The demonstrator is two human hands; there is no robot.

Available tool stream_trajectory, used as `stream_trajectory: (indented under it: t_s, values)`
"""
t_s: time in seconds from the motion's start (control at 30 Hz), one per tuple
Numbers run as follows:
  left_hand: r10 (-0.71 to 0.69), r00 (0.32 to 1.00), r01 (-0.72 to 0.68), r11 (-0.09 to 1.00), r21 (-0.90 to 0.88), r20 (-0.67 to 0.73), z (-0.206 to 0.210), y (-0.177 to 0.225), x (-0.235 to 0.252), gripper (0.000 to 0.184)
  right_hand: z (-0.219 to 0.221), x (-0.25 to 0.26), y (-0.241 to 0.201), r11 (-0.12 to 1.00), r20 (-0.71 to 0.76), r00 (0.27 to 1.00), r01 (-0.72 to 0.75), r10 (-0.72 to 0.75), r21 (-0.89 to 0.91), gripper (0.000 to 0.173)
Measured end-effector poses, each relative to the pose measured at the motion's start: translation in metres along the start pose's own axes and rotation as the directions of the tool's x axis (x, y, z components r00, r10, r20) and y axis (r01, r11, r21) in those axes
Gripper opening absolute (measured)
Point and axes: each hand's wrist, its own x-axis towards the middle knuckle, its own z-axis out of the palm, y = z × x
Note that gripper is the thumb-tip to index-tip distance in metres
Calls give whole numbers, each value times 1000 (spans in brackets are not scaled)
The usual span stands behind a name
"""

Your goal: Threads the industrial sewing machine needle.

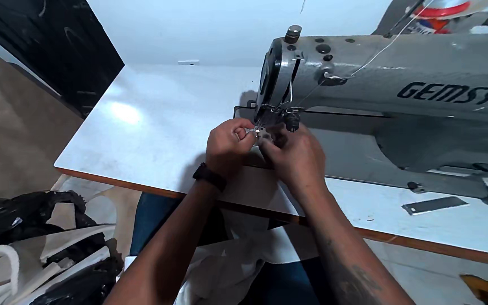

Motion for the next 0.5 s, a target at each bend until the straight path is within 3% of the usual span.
stream_trajectory:
  t_s: [0.17, 0.3, 0.4, 0.5]
  values:
    - [22, 1000, -22, 1000, 21, 19, 2, -1, 2, 18, -1, 8, 9, 998, 60, 997, 43, -46, 45, 18]
    - [60, 996, -64, 996, -63, -65, 2, -1, -1, 17, -6, -3, 22, 990, -25, 996, 85, -82, 113, 16]
    - [42, 996, -44, 999, -26, -79, 6, 1, 1, 28, -3, -5, 21, 992, -29, 997, 76, -73, 105, 14]
    - [-3, 996, -4, 997, -76, -93, 13, 1, 9, 26, -1, -4, 20, 993, -30, 997, 76, -73, 93, 14]
